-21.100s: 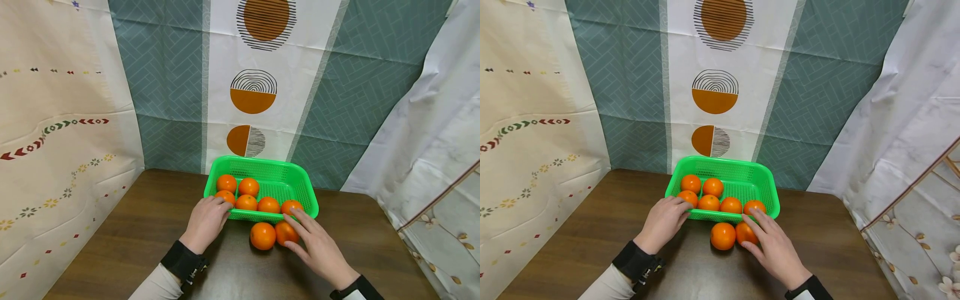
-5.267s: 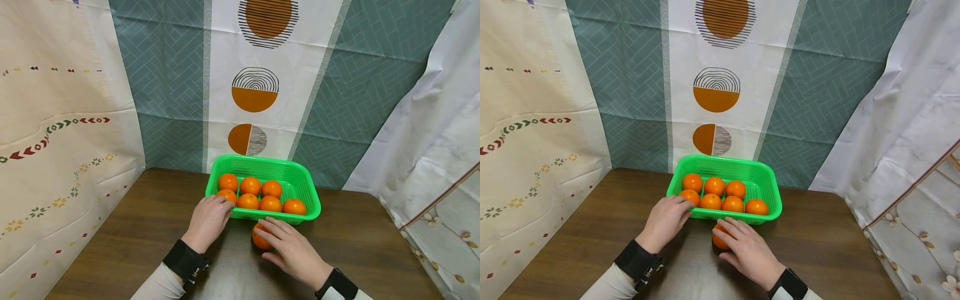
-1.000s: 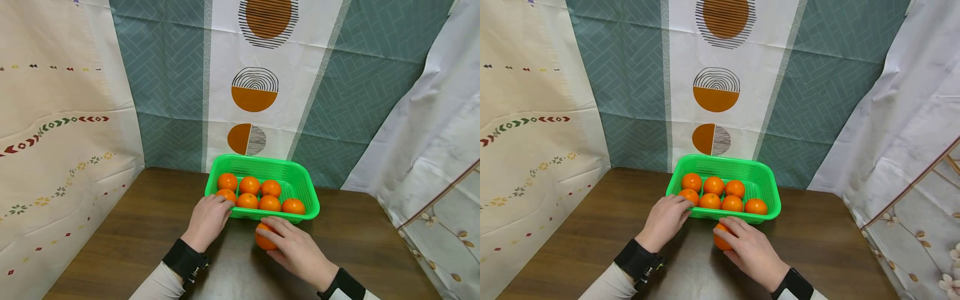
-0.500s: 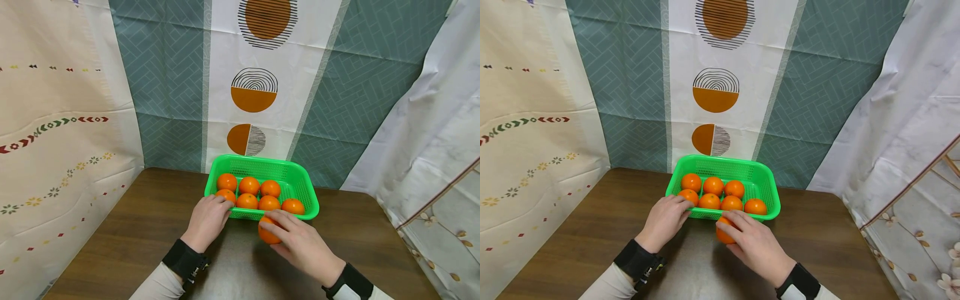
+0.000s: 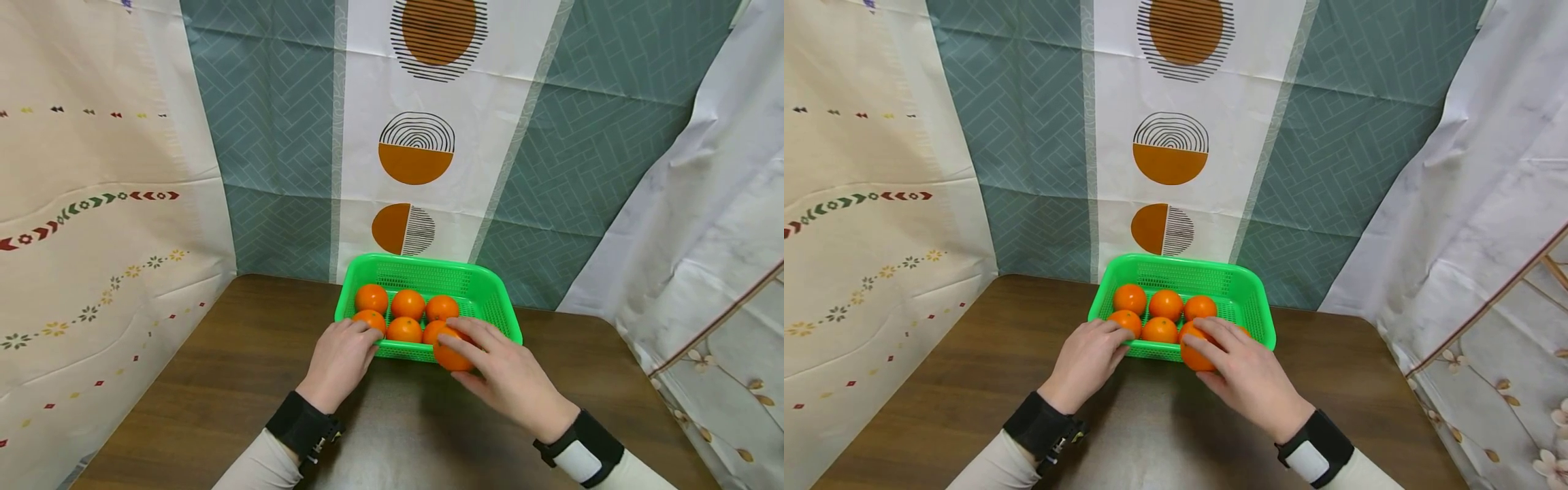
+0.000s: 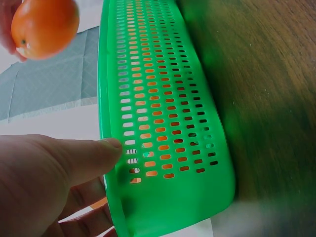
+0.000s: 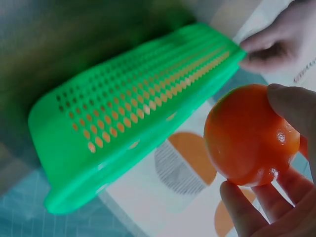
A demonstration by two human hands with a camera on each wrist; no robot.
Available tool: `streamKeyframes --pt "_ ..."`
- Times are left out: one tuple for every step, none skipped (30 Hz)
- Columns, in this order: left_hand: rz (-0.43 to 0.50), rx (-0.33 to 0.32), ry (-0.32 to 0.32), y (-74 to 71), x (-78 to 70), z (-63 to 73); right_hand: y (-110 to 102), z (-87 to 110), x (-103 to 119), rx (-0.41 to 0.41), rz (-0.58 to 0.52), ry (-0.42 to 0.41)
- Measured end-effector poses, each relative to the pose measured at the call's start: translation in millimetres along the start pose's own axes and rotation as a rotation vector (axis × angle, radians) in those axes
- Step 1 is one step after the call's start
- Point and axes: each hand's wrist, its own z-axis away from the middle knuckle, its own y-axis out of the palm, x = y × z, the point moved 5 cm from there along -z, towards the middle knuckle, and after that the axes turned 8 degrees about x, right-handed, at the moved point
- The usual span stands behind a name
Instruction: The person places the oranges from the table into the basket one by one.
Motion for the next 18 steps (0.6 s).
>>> streamKeyframes --pt "0.001 0.001 0.0 0.1 0.1 0.1 -1.9 -1.5 -4.0 -0.006 0.005 0.008" --pt "0.001 0.001 0.001 0.1 0.1 0.1 -3.4 -2.9 -8.1 -0.011 0.008 0.015" --pt "0.002 0.001 0.0 0.1 0.2 0.2 -4.7 -4.4 -12.2 -0.014 0.012 0.024" --pt "0.003 0.0 0.0 0.1 0.3 0.2 -5.6 -5.8 -16.3 -0.018 0.015 0.03" --pt "0.004 -0.001 0.0 0.1 0.4 0.3 -6.3 -7.2 -20.4 -0.023 0.014 0.034" --pt "0.003 -0.001 0.0 0.0 0.4 0.3 -6.4 -8.4 -24.4 -0.025 0.018 0.041" --pt "0.002 -0.001 0.0 0.1 0.4 0.4 -6.2 -9.6 -28.6 -0.027 0.022 0.047" --pt "0.001 -0.002 0.0 0.0 0.4 0.4 -5.8 -10.8 -32.6 -0.028 0.025 0.052" --pt "-0.002 -0.003 0.0 -0.1 0.3 0.4 -5.2 -11.9 -36.7 -0.03 0.026 0.061" --pt "-0.006 -0.004 0.0 -0.1 0.1 0.5 -4.5 -13.1 -40.7 -0.03 0.023 0.07" --pt "-0.01 -0.006 0.001 -0.2 0.0 0.5 -3.8 -14.2 -44.8 -0.029 0.021 0.081" --pt "-0.014 -0.008 0.002 -0.4 -0.2 0.6 -3.1 -15.4 -48.7 -0.026 0.02 0.094" --pt "-0.017 -0.011 0.001 -0.6 -0.3 0.6 -2.2 -16.7 -52.7 -0.02 0.016 0.108" --pt "-0.02 -0.014 0.001 -0.9 -0.5 0.7 -1.3 -17.8 -56.6 -0.013 0.011 0.124" --pt "-0.022 -0.016 0.001 -0.9 -0.6 0.7 -0.1 -18.8 -60.7 -0.003 0.007 0.143" --pt "-0.024 -0.017 0.002 -1.0 -0.6 0.8 1.2 -20.0 -64.6 0.009 0.006 0.161" --pt "-0.023 -0.018 0.002 -1.0 -0.6 0.8 2.7 -21.1 -68.7 0.021 0.007 0.179" --pt "-0.022 -0.019 0.002 -0.9 -0.6 0.8 4.4 -22.2 -72.8 0.033 0.006 0.196"
